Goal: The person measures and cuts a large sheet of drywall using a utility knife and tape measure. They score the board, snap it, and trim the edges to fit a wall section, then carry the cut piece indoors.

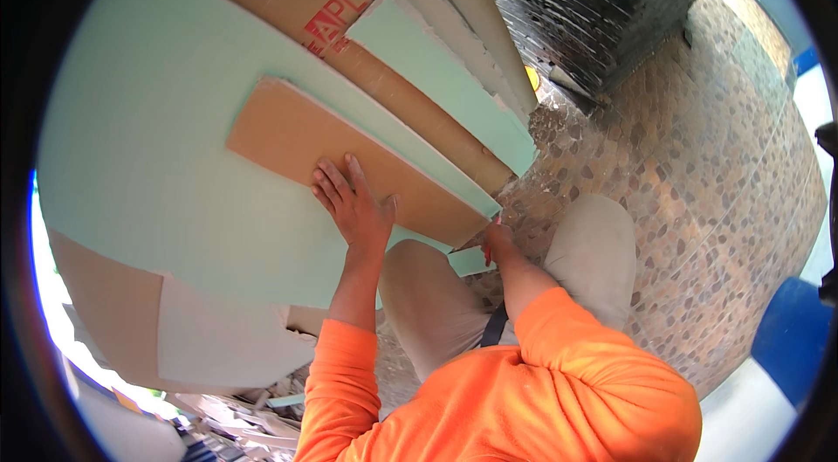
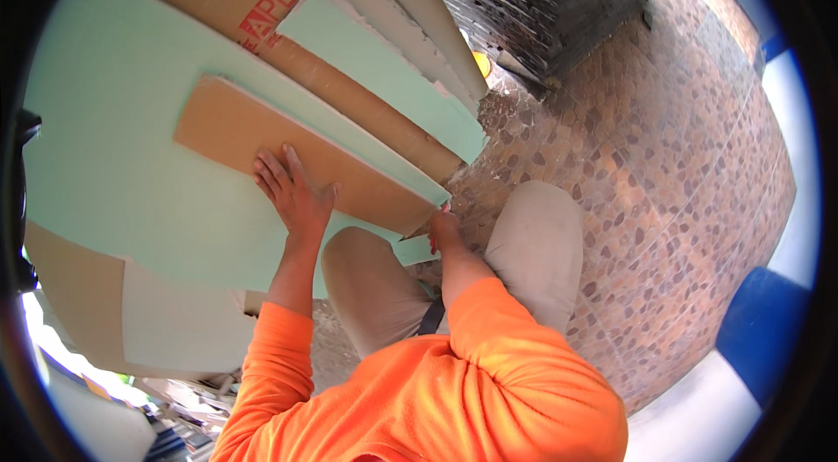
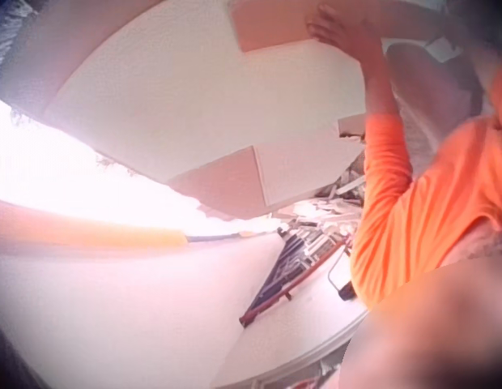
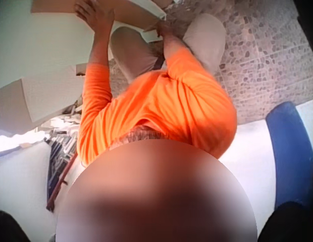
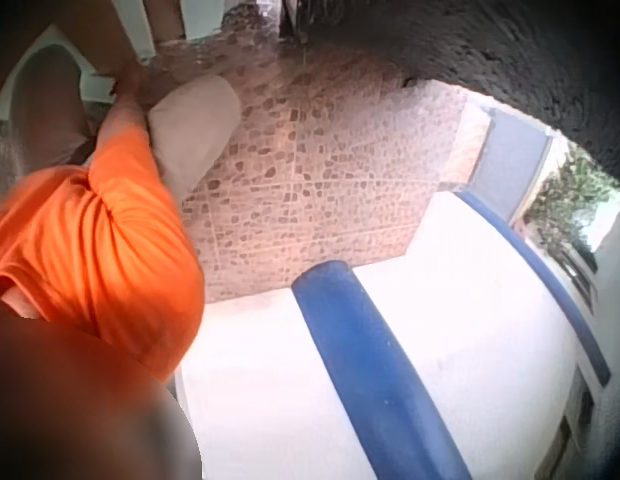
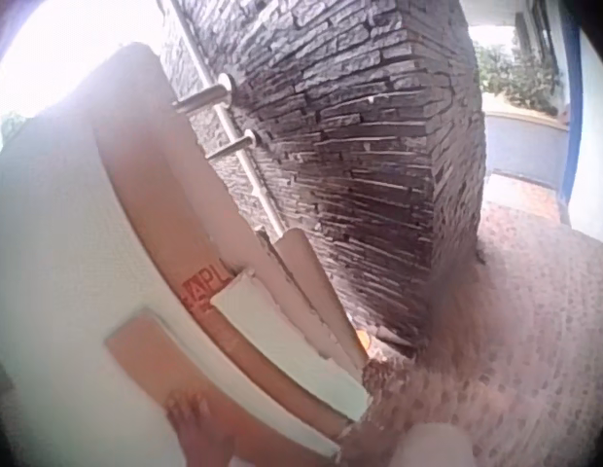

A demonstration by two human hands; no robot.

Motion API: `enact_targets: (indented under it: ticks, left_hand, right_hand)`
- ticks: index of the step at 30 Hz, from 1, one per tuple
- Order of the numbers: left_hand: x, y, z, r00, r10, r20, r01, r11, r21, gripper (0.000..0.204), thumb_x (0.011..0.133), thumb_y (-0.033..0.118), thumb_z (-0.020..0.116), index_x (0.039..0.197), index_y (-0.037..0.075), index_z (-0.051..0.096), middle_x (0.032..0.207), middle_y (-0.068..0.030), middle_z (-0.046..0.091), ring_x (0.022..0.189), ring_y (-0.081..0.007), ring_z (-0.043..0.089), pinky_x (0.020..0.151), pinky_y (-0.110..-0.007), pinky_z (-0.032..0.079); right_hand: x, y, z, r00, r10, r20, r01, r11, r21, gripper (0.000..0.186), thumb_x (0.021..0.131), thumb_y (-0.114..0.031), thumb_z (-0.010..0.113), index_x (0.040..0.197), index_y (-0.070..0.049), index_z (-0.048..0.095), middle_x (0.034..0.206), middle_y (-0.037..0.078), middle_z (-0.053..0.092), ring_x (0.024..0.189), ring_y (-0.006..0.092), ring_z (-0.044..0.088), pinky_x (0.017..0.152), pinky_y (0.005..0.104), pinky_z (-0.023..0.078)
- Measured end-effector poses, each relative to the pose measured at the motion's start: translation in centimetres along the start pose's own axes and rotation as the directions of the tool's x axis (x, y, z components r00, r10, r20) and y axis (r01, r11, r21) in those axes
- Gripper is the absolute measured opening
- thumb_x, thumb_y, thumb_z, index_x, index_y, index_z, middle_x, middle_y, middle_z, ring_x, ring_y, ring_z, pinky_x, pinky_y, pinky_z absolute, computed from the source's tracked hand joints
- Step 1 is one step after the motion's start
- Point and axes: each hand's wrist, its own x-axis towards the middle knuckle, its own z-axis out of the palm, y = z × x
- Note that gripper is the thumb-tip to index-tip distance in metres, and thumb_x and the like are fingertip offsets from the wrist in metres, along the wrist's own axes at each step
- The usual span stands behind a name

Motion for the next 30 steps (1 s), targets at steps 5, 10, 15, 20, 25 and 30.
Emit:
enact_targets:
  ticks: [5,10,15,20,25,30]
  left_hand:
    - [0.1,-0.1,0.4,0.999,-0.033,0.032,0.033,0.999,-0.007,0.123,0.062,0.04,0.094,0.159,0.007,0.026,0.165,-0.032,0.011,0.153,-0.0512,0.013,0.123,-0.064,0.012]
    - [-0.3,0.2,0.9,0.997,-0.065,0.047,0.067,0.997,-0.042,0.12,0.065,0.034,0.093,0.161,0.011,0.024,0.165,-0.032,0.006,0.153,-0.0531,0.01,0.123,-0.066,0.012]
    - [-0.7,1.0,1.0,0.996,-0.081,0.041,0.083,0.994,-0.072,0.109,0.069,0.025,0.09,0.16,0.021,0.03,0.166,-0.0283,0.008,0.153,-0.0516,0.011,0.122,-0.068,0.011]
    - [-0.5,1.2,1.1,0.994,-0.078,0.076,0.082,0.996,-0.046,0.115,0.069,0.027,0.092,0.162,0.018,0.024,0.165,-0.0329,0.004,0.152,-0.056,0.009,0.12,-0.069,0.012]
    - [-0.4,1.2,1.2,0.991,-0.093,0.099,0.095,0.995,-0.016,0.113,0.071,0.029,0.091,0.162,0.018,0.024,0.165,-0.0336,0.004,0.151,-0.0572,0.009,0.121,-0.069,0.012]
    - [-0.3,1.2,1.2,0.992,-0.086,0.097,0.087,0.996,-0.013,0.114,0.071,0.03,0.091,0.162,0.018,0.024,0.165,-0.0341,0.004,0.151,-0.0573,0.01,0.12,-0.069,0.011]
  right_hand:
    - [-0.7,-0.4,-2.1,0.999,-0.015,-0.036,0.012,0.995,-0.101,0.039,0.1,-0.032,0.056,0.124,-0.002,0.057,0.095,0.02,0.064,0.071,0.0333,0.066,0.061,0.0441,0.055]
    - [-0.2,-0.6,-3.4,0.992,0.019,0.128,-0.022,1.0,0.021,0.036,0.103,-0.037,0.053,0.113,-0.004,0.058,0.088,0.016,0.063,0.069,0.03,0.065,0.058,0.0417,0.056]
    - [-0.6,-2.7,-4.8,0.951,0.058,0.304,-0.083,0.994,0.07,0.024,0.106,-0.028,0.044,0.096,-0.011,0.057,0.073,0.007,0.058,0.061,0.0216,0.059,0.049,0.0353,0.049]
    - [-0.8,-4.2,-4.9,0.919,0.16,0.36,-0.242,0.95,0.196,0.026,0.106,-0.024,0.041,0.093,-0.009,0.058,0.074,0.007,0.059,0.06,0.0194,0.057,0.05,0.0307,0.046]
    - [-0.4,-3.6,-4.0,0.927,0.136,0.348,-0.255,0.912,0.322,0.026,0.103,-0.019,0.038,0.091,-0.006,0.058,0.073,0.006,0.058,0.06,0.0185,0.058,0.05,0.0293,0.045]
    - [-0.5,-3.3,-3.1,0.936,0.139,0.322,-0.265,0.883,0.387,0.022,0.102,-0.016,0.039,0.093,-0.006,0.057,0.071,0.006,0.058,0.06,0.0182,0.058,0.05,0.0284,0.045]
